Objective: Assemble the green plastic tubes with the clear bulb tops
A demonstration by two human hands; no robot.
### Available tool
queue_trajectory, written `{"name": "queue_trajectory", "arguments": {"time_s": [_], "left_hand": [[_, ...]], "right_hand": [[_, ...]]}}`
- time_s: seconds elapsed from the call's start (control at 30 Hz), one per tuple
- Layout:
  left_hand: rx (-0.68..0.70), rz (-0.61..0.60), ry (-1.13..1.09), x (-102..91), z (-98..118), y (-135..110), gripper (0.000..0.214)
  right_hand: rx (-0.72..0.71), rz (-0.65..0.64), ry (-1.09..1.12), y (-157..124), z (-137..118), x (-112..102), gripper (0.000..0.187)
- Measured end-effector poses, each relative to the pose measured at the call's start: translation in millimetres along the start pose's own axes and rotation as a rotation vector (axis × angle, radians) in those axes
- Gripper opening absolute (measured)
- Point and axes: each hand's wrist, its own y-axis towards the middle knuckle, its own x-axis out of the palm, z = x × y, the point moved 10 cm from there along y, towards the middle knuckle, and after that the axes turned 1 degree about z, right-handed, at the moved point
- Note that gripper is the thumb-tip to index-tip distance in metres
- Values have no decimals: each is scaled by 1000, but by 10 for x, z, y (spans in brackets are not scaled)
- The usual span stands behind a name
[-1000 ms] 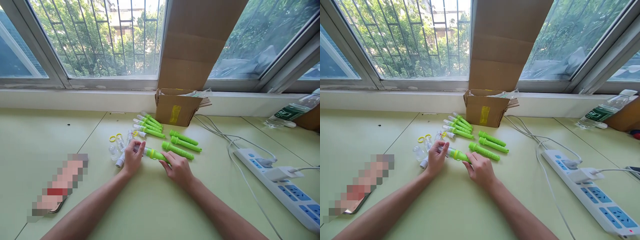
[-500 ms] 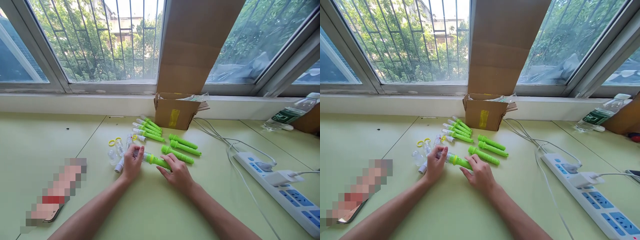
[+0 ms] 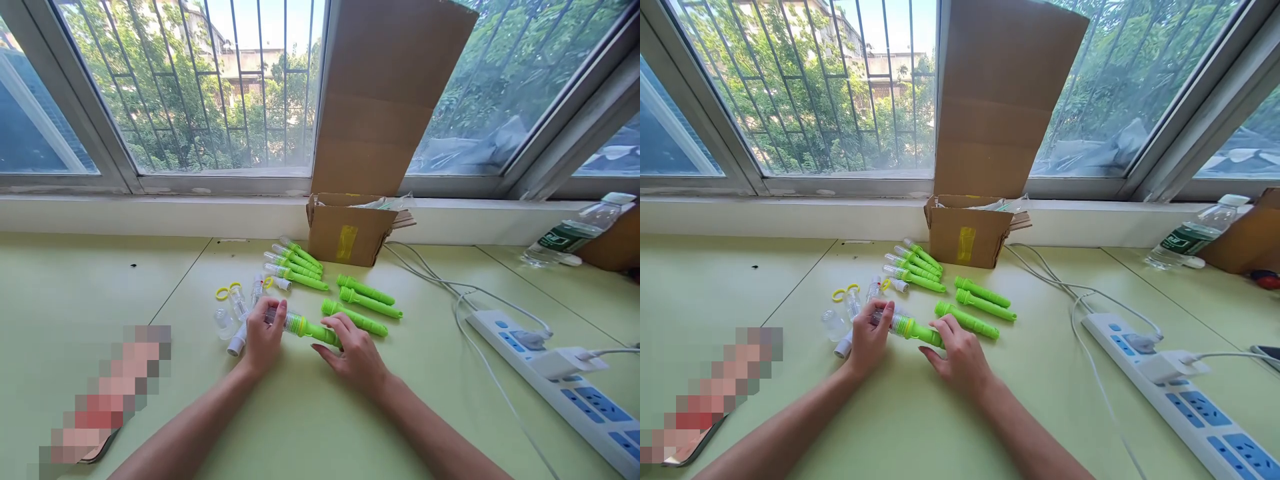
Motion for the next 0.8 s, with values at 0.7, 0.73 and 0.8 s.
{"name": "queue_trajectory", "arguments": {"time_s": [0.7,0.73,0.8], "left_hand": [[1,-33,16,39,-22,-22,24],[-8,-37,8,43,-31,-22,24],[-26,-49,-15,56,-51,-23,24]], "right_hand": [[19,-99,-12,-18,8,98,23],[7,-108,-17,-14,0,106,23],[-11,-142,-13,-6,-18,136,24]]}}
